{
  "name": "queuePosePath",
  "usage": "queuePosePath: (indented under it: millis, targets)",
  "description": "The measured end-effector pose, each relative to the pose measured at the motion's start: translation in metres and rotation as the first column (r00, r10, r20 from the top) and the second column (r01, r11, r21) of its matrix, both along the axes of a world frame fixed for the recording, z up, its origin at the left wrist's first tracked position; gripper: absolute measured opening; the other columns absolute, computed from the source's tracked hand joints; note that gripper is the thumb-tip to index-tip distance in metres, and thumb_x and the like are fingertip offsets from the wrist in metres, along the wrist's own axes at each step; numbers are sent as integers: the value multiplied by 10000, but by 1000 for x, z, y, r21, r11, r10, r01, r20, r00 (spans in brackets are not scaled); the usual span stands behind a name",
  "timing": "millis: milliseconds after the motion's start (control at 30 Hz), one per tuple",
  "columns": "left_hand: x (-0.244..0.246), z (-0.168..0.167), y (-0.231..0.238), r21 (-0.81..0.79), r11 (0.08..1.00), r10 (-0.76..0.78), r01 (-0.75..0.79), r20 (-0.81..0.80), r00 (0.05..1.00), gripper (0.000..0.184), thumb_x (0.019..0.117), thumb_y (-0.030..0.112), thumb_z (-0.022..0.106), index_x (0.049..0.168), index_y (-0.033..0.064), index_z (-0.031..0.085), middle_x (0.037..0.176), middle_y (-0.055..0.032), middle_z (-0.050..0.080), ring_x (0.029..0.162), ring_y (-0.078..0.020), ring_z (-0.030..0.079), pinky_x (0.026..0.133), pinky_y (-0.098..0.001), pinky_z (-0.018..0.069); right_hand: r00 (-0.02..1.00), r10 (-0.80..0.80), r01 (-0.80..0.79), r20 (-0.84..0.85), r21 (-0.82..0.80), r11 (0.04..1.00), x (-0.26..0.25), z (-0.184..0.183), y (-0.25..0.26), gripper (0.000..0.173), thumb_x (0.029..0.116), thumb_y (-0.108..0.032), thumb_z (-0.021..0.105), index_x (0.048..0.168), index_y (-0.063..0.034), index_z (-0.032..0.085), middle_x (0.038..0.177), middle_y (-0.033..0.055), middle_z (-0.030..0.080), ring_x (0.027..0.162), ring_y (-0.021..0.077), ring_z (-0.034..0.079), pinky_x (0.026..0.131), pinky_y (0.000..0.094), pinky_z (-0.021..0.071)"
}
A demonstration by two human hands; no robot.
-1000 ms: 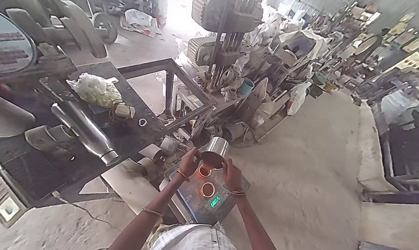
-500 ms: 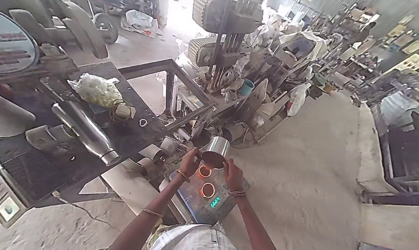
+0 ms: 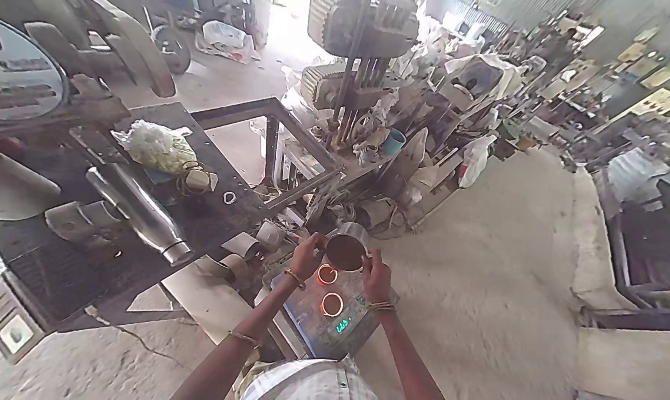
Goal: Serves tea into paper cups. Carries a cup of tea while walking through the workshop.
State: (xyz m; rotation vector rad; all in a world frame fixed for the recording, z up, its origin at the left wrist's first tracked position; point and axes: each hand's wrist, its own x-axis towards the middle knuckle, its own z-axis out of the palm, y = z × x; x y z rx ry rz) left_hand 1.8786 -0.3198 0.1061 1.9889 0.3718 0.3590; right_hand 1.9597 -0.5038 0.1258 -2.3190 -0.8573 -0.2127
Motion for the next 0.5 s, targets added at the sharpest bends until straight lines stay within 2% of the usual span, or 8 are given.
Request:
queuePosePath:
  millis: [233, 333, 400, 433, 500]
  targets:
    - [15, 11, -2, -29, 994, -107, 106, -39, 993, 391, 1013, 16, 518, 1397, -54, 552, 1316, -268, 624, 1215, -349, 625, 1072, -434, 471, 961, -56, 97, -272, 139, 986, 11, 0, -10, 311, 1028, -66, 539, 1282, 113, 555, 742, 160, 657, 606, 221, 615, 634, 399, 528]
    - [18, 13, -6, -50, 988, -146, 144, -38, 989, 398, 1028, 4, 487, 1421, -32, 540, 1296, -254, 638, 1206, -336, 627, 1067, -429, 468, 930, -58, 148, -364, 225, 963, 13, 3, -19, 295, 1021, -49, 546, 1256, 129, 554, 814, 170, 674, 628, 151, 627, 642, 323, 540]
    - [13, 9, -5, -39, 980, -198, 196, -44, 979, 452, 966, -94, 454, 1409, -65, 534, 1293, -265, 637, 1217, -348, 619, 1075, -433, 459, 892, -51, 198, -450, 287, 937, 12, 5, -26, 269, 1020, -27, 535, 1232, 140, 537, 878, 177, 667, 635, 110, 631, 624, 273, 549]
    - [9, 7, -3, -23, 970, -241, 240, -77, 967, 488, 929, -128, 456, 1410, -79, 522, 1331, -268, 615, 1259, -355, 592, 1104, -437, 434, 874, -45, 224, -483, 319, 921, 13, 5, -31, 249, 1015, -12, 531, 1208, 145, 531, 864, 166, 664, 618, 92, 631, 600, 254, 551]
    - [2, -2, 5, 19, 941, -330, 339, -180, 927, 567, 890, -130, 559, 1448, -82, 474, 1443, -276, 536, 1372, -391, 500, 1174, -474, 357, 843, -51, 273, -536, 345, 898, 14, 3, -41, 218, 1007, 10, 529, 1179, 143, 531, 843, 155, 657, 593, 83, 623, 574, 245, 547]
